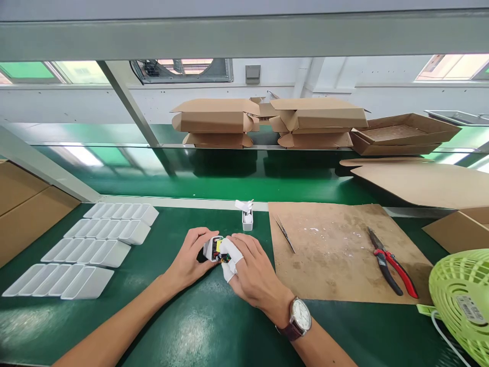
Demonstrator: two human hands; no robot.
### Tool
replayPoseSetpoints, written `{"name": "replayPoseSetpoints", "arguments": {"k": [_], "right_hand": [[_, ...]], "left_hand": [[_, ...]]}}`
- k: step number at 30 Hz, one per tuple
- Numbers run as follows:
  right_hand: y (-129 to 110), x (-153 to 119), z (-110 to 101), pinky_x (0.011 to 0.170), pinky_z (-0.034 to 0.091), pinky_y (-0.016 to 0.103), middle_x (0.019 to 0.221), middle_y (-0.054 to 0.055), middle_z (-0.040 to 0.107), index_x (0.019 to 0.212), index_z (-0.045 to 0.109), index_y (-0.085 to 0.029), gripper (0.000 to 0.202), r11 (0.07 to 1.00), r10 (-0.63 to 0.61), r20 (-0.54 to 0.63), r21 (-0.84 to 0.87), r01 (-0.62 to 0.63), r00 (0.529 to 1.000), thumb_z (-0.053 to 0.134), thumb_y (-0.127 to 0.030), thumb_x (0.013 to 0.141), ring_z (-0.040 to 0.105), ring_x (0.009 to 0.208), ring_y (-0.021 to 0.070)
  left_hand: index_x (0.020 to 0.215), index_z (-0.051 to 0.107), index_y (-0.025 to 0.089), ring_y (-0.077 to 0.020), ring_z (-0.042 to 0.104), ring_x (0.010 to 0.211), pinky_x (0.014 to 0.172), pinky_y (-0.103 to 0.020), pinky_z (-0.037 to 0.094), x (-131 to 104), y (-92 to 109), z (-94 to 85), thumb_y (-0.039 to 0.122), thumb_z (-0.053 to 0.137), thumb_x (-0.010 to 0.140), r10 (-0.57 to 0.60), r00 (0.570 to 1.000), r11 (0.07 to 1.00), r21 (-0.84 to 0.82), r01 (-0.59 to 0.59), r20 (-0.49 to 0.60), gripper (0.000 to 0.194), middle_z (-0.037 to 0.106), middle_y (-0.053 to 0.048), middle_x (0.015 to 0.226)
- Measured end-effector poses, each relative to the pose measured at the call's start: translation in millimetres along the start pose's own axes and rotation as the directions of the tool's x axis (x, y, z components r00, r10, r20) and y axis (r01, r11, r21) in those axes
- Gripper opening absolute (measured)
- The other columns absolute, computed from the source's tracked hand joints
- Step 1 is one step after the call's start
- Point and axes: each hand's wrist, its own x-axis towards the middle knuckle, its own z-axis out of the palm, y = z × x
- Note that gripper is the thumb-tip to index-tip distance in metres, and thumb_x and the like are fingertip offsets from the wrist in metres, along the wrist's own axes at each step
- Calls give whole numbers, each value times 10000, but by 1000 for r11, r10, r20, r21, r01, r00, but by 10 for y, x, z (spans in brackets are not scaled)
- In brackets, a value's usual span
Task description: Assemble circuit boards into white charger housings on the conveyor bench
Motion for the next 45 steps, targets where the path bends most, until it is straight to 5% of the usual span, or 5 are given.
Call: {"name": "replayPoseSetpoints", "arguments": {"k": [35,40,43,45], "right_hand": [[17,-9,7,959,600,554,1307,209,647,1494,394,-104,641,1000,11,28,-6,-11,1000,522,-37,870,583,1273,339],[5,13,3,977,599,529,1279,183,671,1474,430,-149,585,999,-4,25,44,2,1000,603,-123,916,607,1243,327],[18,28,-25,977,603,511,1234,159,688,1461,450,-190,571,983,54,13,177,-56,998,675,-296,947,637,1202,312],[51,13,-22,980,607,482,1239,139,684,1417,499,-222,446,958,118,23,261,-119,993,612,-276,989,657,1178,279]], "left_hand": [[1456,470,275,-273,588,1114,940,-442,553,0,62,23,271,692,938,-17,1000,1000,-13,17,11,564,548,-115,1202],[1485,448,274,-270,599,1158,961,-443,570,-27,109,44,198,671,917,-41,996,987,-150,52,76,615,541,-129,1258],[1537,370,280,-260,626,1211,1028,-458,562,-45,118,59,168,644,901,-84,976,923,-352,152,202,702,578,-130,1341],[1560,312,291,-241,653,1214,1064,-468,547,-46,114,62,168,621,915,-128,959,861,-452,234,251,726,630,-110,1347]]}}
